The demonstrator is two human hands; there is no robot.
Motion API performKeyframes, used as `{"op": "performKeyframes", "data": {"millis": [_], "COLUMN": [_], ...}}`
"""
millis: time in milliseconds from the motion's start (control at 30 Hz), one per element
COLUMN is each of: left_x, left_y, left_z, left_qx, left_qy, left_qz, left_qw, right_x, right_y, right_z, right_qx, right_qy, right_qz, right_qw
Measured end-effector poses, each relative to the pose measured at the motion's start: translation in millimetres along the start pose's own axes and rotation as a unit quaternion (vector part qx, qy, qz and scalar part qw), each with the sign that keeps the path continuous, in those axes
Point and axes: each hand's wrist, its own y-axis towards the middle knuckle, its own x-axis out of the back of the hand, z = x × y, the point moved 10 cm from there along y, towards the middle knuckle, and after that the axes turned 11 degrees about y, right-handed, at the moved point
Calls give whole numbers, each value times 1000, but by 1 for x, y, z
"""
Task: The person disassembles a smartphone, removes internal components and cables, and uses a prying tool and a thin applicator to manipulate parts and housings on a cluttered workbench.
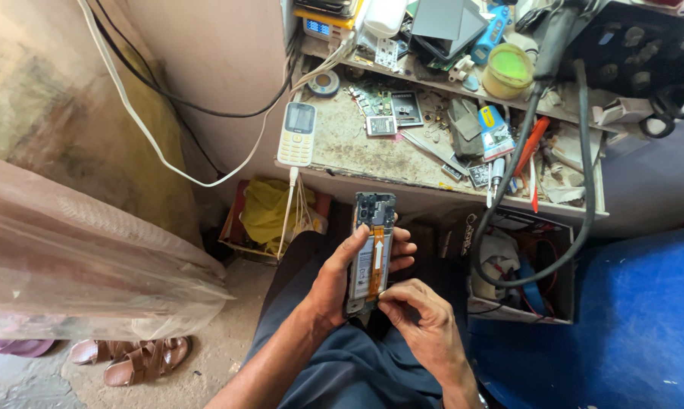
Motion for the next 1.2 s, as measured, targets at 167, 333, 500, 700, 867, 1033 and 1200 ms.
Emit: {"op": "performKeyframes", "data": {"millis": [167, 333, 500, 700, 867, 1033, 1200], "left_x": [0, -8, -18, -24, -22, 4, 43], "left_y": [0, 2, 1, 5, 7, -11, -45], "left_z": [-4, -16, -22, -23, -20, -11, 12], "left_qx": [-4, -40, -50, -42, -5, 12, 26], "left_qy": [1, 8, 1, -6, 47, 53, 107], "left_qz": [-21, -36, -23, -8, 4, -47, -67], "left_qw": [1000, 999, 998, 999, 999, 997, 992], "right_x": [4, 11, 10, -11, -9, 4, 19], "right_y": [-1, -5, -10, -20, -20, 6, 66], "right_z": [-5, -25, -56, -77, -82, -67, -53], "right_qx": [-15, -60, -118, -190, -194, -159, -129], "right_qy": [-4, 40, 222, 409, 471, 448, 385], "right_qz": [-15, -45, -74, 20, 6, -27, -70], "right_qw": [1000, 996, 965, 893, 861, 879, 911]}}
